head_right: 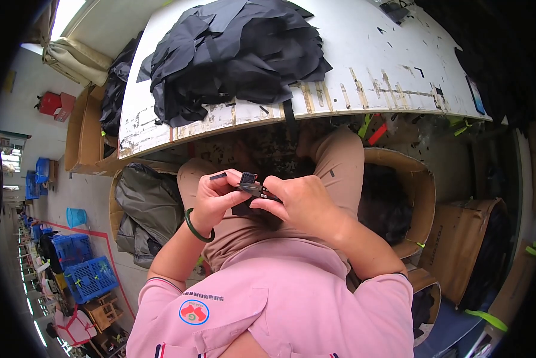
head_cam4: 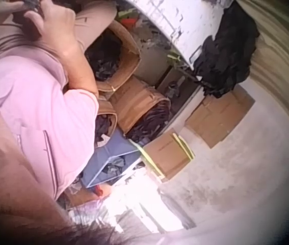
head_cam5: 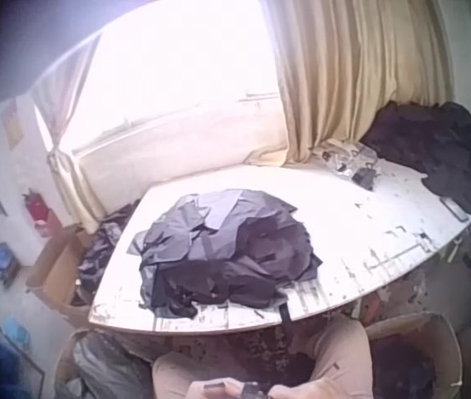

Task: Trimming and cutting black synthetic fabric pieces using snips in a manufacturing environment.

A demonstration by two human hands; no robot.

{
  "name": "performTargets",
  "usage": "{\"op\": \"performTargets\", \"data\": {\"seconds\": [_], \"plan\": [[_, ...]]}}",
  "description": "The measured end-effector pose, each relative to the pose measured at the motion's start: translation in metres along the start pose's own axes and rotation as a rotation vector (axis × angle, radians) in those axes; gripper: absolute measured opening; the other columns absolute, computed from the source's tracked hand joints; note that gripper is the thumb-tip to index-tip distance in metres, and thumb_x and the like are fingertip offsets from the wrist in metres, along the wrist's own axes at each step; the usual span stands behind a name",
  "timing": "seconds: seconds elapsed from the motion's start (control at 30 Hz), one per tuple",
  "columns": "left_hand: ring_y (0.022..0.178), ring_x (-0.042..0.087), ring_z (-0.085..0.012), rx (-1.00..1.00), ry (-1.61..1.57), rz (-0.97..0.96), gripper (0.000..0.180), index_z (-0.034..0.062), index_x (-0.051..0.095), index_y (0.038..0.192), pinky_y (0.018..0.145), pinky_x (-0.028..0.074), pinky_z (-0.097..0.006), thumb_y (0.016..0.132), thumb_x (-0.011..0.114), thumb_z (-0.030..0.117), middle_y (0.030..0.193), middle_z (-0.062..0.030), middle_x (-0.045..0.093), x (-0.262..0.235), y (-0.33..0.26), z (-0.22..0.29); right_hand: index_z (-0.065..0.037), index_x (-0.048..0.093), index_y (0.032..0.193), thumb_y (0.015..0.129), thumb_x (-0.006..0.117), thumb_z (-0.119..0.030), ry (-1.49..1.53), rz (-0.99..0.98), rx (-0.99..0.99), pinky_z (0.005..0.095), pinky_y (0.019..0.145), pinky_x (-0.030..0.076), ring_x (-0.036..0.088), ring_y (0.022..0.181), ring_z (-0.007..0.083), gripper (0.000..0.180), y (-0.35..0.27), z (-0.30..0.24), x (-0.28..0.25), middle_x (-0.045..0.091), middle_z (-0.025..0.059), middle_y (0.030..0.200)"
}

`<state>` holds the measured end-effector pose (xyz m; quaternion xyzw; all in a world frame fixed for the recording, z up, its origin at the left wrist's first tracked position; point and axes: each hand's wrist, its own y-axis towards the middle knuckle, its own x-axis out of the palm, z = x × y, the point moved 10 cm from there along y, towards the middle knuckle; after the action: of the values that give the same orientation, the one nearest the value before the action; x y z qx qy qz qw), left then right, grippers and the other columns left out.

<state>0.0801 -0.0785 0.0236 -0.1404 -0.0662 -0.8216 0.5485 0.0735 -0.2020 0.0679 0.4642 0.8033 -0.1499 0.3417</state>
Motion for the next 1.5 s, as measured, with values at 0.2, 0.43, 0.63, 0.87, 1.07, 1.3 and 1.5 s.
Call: {"op": "performTargets", "data": {"seconds": [0.2, 0.43, 0.63, 0.87, 1.07, 1.3, 1.5], "plan": [[0.086, 0.057, -0.0099, 0.023, 0.034, -0.02, 0.008, -0.0032, 0.068, 0.088, 0.079, 0.046, -0.024, 0.081, 0.065, -0.007, 0.093, -0.0043, 0.062, -0.001, 0.0, 0.003, -0.006, 0.051, 0.076, 0.083, 0.067, -0.041, 0.037, 0.01, 0.053, 0.0413, 0.048, 0.042, 0.057, 0.054, 0.0333, 0.038, -0.005, 0.015, -0.001, 0.057, 0.0109, 0.06], [0.087, 0.057, -0.0116, 0.036, 0.033, -0.017, 0.008, -0.0035, 0.068, 0.087, 0.08, 0.046, -0.025, 0.08, 0.064, -0.007, 0.093, -0.0054, 0.063, -0.004, -0.001, 0.0, -0.006, 0.05, 0.077, 0.082, 0.068, -0.041, 0.071, 0.039, 0.068, 0.0399, 0.048, 0.044, 0.058, 0.053, 0.0316, 0.04, -0.004, 0.015, -0.006, 0.059, 0.0096, 0.061], [0.088, 0.057, -0.0123, 0.06, 0.035, 0.015, 0.009, -0.0035, 0.067, 0.088, 0.081, 0.046, -0.025, 0.08, 0.064, -0.006, 0.094, -0.0064, 0.063, -0.006, -0.002, 0.004, -0.007, 0.052, 0.079, 0.081, 0.068, -0.041, -0.079, 0.03, -0.023, 0.0388, 0.048, 0.046, 0.061, 0.055, 0.03, 0.038, -0.003, 0.003, -0.006, 0.062, 0.0079, 0.064], [0.09, 0.059, -0.0154, 0.049, 0.027, 0.023, 0.005, -0.003, 0.066, 0.084, 0.082, 0.047, -0.028, 0.079, 0.066, -0.005, 0.096, -0.01, 0.064, -0.006, -0.003, 0.0, -0.007, 0.053, 0.081, 0.081, 0.068, -0.041, -0.094, 0.043, -0.069, 0.0379, 0.048, 0.047, 0.062, 0.055, 0.0291, 0.037, 0.001, -0.007, -0.002, 0.063, 0.0077, 0.064], [0.089, 0.059, -0.0127, 0.029, -0.001, 0.009, 0.005, -0.0032, 0.066, 0.085, 0.076, 0.048, -0.024, 0.08, 0.065, -0.005, 0.097, -0.009, 0.064, -0.002, -0.004, -0.001, -0.007, 0.053, 0.081, 0.082, 0.067, -0.04, -0.102, 0.039, -0.087, 0.0381, 0.048, 0.046, 0.061, 0.055, 0.0294, 0.036, 0.002, -0.009, 0.0, 0.062, 0.0088, 0.064], [0.09, 0.059, -0.0122, 0.041, 0.022, 0.001, 0.01, -0.0028, 0.067, 0.089, 0.083, 0.047, -0.026, 0.081, 0.063, -0.007, 0.095, -0.0068, 0.064, -0.004, -0.005, -0.002, -0.004, 0.054, 0.082, 0.085, 0.067, -0.035, 0.11, 0.065, 0.062, 0.0369, 0.051, 0.045, 0.058, 0.055, 0.0308, 0.033, 0.0, 0.012, -0.003, 0.06, 0.0135, 0.065], [0.09, 0.06, -0.0146, -0.033, -0.189, -0.017, 0.009, -0.0008, 0.067, 0.087, 0.087, 0.046, -0.029, 0.079, 0.065, -0.006, 0.095, -0.0077, 0.065, -0.003, -0.007, -0.004, -0.002, 0.06, 0.097, 0.087, 0.068, -0.023, 0.777, 0.128, 0.195, 0.0252, 0.063, 0.044, 0.052, 0.069, 0.0085, 0.024, 0.012, 0.026, 0.0, 0.057, 0.0008, 0.075]]}}
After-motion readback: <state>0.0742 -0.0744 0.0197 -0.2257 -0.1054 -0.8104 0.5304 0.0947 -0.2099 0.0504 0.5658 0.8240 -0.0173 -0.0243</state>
